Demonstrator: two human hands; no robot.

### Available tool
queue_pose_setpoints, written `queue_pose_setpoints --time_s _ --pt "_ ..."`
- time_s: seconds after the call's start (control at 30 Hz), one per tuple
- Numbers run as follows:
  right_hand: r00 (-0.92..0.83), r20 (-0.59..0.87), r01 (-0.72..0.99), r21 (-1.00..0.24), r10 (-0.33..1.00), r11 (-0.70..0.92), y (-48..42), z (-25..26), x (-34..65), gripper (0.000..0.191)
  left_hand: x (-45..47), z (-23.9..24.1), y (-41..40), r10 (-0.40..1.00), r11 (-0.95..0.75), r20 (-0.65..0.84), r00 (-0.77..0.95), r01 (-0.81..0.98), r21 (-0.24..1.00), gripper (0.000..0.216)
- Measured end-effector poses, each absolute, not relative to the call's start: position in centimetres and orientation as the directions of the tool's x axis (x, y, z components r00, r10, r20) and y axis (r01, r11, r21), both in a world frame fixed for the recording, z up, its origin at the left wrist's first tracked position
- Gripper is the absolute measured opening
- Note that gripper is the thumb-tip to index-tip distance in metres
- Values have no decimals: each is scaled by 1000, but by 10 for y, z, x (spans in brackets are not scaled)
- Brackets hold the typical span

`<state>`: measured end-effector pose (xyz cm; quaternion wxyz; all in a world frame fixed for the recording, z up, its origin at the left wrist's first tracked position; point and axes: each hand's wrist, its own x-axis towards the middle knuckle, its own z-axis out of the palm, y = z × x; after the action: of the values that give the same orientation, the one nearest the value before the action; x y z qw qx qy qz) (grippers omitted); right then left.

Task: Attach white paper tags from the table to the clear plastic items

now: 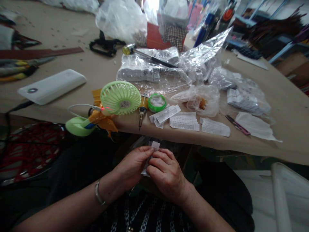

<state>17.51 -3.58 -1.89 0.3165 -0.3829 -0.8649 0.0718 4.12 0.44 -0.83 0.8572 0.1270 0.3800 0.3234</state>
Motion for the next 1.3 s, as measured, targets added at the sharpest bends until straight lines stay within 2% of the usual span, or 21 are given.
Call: queue_pose_setpoints --time_s 0.07,0.13,0.2,0.27,0.33,0.4,0.47,0.53,0.63,0.8,0.9,1.0,1.07,1.17,1.23,1.3 --pt "-500 496 597 -396 710 697 -38 -19 176 14 40 -8 4 640 767 -576 507 -465 443 12" --pt "-456 514 567 -461 726 683 -39 -18 178 23 37 -7 5 639 767 -587 497 -467 440 9" --pt "-348 523 541 -566 778 622 -40 -18 182 31 34 -6 6 631 775 -592 501 -440 453 8" --pt "-175 469 520 -702 865 486 -38 -17 186 30 31 -3 7 607 795 -600 521 -379 474 11" --pt "-12 304 461 -844 952 275 -33 -17 190 26 30 0 7 584 808 -605 542 -313 500 16" --pt "50 69 342 -939 996 48 -27 -17 190 24 29 1 5 588 798 -594 548 -277 535 18" --pt "36 -109 204 -972 993 -114 -21 -15 187 20 30 0 3 601 781 -567 563 -261 568 20" --pt "28 -165 93 -982 986 -167 -17 -13 183 15 30 -2 1 610 766 -544 576 -255 590 21" --pt "45 -162 22 -986 986 -163 -14 -10 177 17 30 -4 -1 604 761 -528 596 -235 605 22" --pt "33 -175 101 -979 984 -178 -14 -8 172 17 26 -4 1 572 773 -517 637 -208 599 20" --pt "22 23 270 -963 999 16 -16 -9 173 19 24 -3 2 582 773 -522 624 -224 593 18" --pt "-73 275 490 -827 959 275 -17 -10 174 36 24 -1 3 582 772 -535 613 -209 600 16" --pt "-156 333 584 -728 930 359 -17 -10 174 35 25 -1 3 576 774 -550 605 -187 604 14" --pt "-201 336 623 -681 920 384 -16 -11 174 31 25 -3 3 575 775 -547 608 -191 602 12" --pt "-158 314 589 -731 936 344 -16 -12 174 34 23 -4 2 585 771 -523 620 -222 597 15" --pt "-71 232 499 -834 970 236 -15 -13 173 35 20 -5 2 597 764 -507 622 -249 595 20"
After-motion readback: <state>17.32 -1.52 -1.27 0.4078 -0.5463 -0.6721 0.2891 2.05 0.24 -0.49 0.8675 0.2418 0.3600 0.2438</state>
